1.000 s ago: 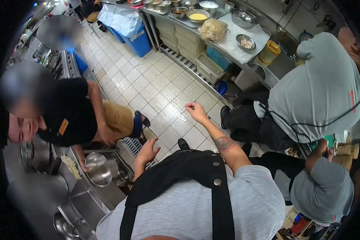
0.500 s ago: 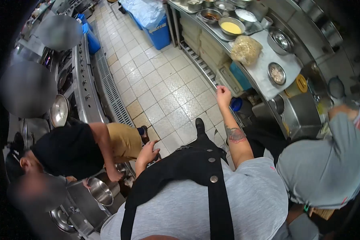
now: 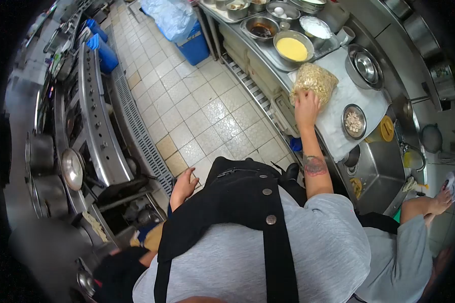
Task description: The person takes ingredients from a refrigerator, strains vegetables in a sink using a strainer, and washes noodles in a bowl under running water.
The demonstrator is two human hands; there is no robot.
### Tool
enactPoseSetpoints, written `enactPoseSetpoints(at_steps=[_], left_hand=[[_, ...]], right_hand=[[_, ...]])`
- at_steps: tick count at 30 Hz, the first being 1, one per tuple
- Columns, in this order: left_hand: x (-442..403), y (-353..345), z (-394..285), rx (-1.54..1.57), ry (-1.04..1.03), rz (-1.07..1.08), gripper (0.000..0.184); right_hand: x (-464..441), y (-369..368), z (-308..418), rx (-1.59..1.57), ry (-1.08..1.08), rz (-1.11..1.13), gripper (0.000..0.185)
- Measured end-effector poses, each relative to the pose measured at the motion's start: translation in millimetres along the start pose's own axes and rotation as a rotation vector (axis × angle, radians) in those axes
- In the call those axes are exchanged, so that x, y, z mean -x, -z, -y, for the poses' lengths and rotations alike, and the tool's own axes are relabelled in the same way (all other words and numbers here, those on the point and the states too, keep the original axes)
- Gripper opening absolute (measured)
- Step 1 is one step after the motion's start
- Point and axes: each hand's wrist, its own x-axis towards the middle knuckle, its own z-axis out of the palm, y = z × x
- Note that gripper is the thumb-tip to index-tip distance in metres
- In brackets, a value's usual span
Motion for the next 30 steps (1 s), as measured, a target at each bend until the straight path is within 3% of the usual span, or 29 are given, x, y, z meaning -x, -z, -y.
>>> enactPoseSetpoints(at_steps=[6,10,13,19,25,30], left_hand=[[-87.9,38.3,10.2,-0.099,-0.013,0.19,0.049],[-164.8,95.6,6.7,-0.202,-0.073,0.227,0.048],[-221.5,147.7,-0.8,-0.279,-0.19,0.185,0.049],[-316.9,228.1,-23.0,-0.417,-0.36,0.158,0.048],[-363.0,244.6,-60.6,-0.49,-0.435,0.261,0.048],[-385.7,220.6,-88.7,-0.488,-0.525,0.397,0.048]], right_hand=[[2.2,-1.8,8.1,0.027,-0.018,0.114,0.014],[10.2,-7.7,23.1,0.041,-0.235,0.065,0.01],[2.8,-16.9,35.4,0.101,-0.58,0.105,0.013],[-16.0,-29.9,51.1,0.233,-0.893,-0.129,0.015],[-26.8,-60.7,54.1,0.202,-0.872,-0.333,0.014],[-23.4,-64.2,56.2,0.262,-0.826,-0.196,0.012]])
